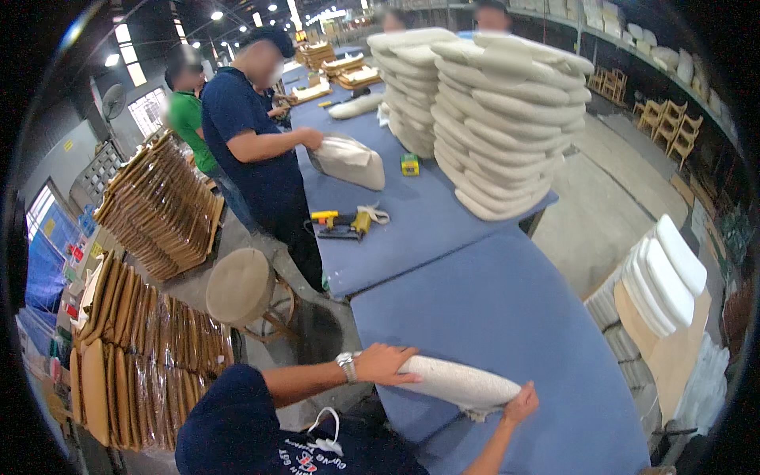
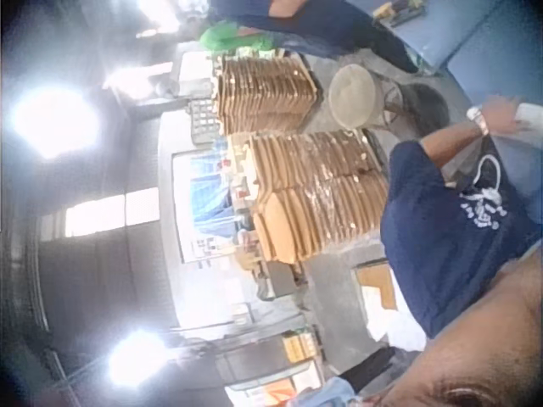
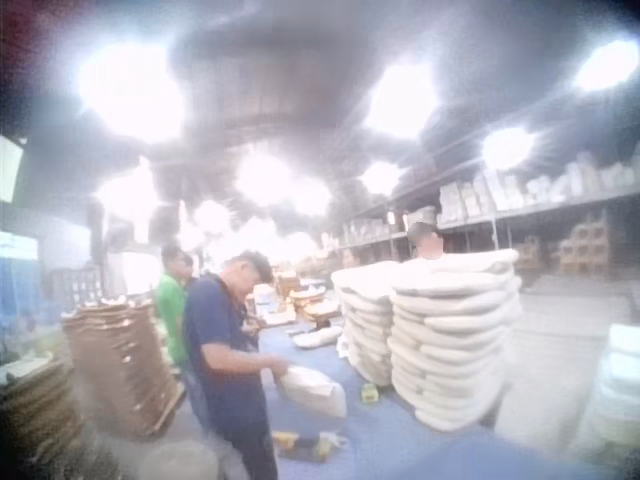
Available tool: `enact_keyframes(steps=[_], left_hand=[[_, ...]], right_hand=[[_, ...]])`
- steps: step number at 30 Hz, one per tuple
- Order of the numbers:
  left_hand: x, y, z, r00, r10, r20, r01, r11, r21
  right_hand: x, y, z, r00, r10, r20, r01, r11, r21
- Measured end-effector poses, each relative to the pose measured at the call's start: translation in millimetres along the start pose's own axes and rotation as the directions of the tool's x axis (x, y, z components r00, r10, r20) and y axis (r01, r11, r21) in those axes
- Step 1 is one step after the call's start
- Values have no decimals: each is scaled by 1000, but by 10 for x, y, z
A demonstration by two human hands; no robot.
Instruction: The person picks up a cushion cover and a foam insert, places the foam inside the cover, and uses a staple gun to close the opening. They repeat this process with additional cushions, stacking the finished items on the table.
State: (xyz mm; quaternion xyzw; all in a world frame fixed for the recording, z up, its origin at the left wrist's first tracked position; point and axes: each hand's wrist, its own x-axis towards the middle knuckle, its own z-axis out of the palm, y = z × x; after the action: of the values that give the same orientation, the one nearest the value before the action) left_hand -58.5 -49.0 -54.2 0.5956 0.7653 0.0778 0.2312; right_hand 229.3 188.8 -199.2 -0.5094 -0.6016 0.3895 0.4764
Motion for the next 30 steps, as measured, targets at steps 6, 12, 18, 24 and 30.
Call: enact_keyframes(steps=[6,12,18,24,30], left_hand=[[426,517,-17,993,93,71,-98,993,67],[42,540,283,985,124,-121,-118,991,58],[153,545,92,1000,22,4,-22,998,61],[-271,217,212,984,-125,-130,95,971,-218],[-1040,-837,1446,784,-620,36,516,619,-592]], right_hand=[[-84,57,23,983,95,-158,-53,966,254],[-380,238,50,967,3,-254,81,945,317],[-260,119,-3,982,115,-149,-51,926,375],[-313,362,-356,999,49,-13,-36,865,501],[-618,151,-849,842,380,382,-518,767,379]])
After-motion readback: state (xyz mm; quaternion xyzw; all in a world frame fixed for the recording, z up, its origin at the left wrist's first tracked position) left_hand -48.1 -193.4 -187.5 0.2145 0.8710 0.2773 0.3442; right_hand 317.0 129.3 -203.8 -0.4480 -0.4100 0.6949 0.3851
